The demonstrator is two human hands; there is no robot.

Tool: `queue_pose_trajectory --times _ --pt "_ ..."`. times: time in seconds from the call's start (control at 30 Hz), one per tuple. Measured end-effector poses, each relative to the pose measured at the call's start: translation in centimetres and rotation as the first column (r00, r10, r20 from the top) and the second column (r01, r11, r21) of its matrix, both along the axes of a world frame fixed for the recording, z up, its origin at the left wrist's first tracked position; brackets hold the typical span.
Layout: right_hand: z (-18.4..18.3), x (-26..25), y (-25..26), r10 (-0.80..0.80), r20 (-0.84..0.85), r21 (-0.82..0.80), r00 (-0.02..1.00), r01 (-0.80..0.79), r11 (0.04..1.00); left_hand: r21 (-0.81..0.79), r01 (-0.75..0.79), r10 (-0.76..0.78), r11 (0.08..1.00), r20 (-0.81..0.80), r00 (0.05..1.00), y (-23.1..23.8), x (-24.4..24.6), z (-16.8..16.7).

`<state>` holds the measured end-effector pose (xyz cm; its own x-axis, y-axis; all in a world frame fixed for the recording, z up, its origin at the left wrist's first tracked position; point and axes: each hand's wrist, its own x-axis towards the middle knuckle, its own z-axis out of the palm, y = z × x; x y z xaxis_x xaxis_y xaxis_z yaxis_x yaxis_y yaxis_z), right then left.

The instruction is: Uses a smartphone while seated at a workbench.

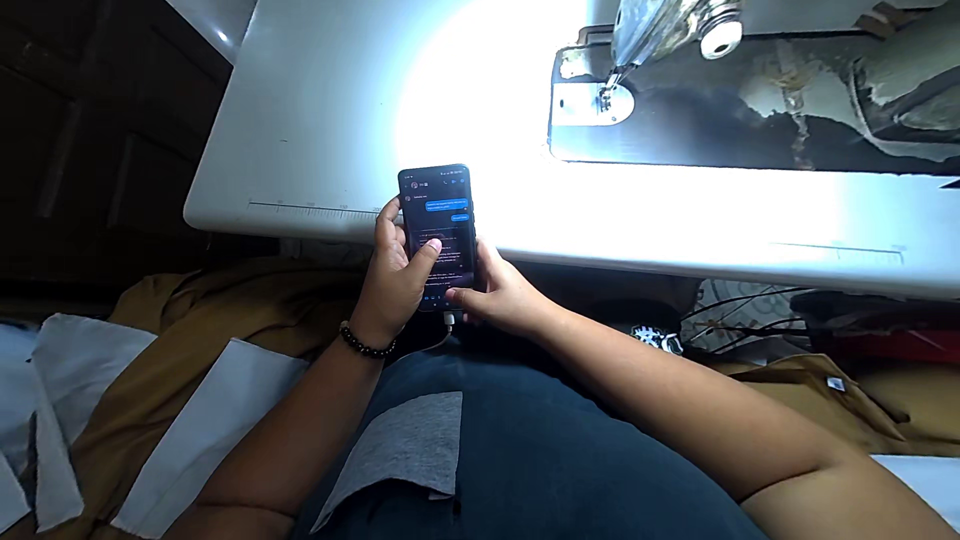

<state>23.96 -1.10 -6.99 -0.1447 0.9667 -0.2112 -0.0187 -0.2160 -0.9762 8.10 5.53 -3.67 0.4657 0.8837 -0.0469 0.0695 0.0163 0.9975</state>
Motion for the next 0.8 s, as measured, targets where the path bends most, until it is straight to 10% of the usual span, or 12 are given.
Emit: queue_pose_trajectory --times 0.8 --pt "0.23 -0.11 0.09 -0.001 0.001 0.0 1.0 0.001 1.0 -0.007 0.005 -0.005 1.0 0.015 1.0 0.13 -0.09 0.32"
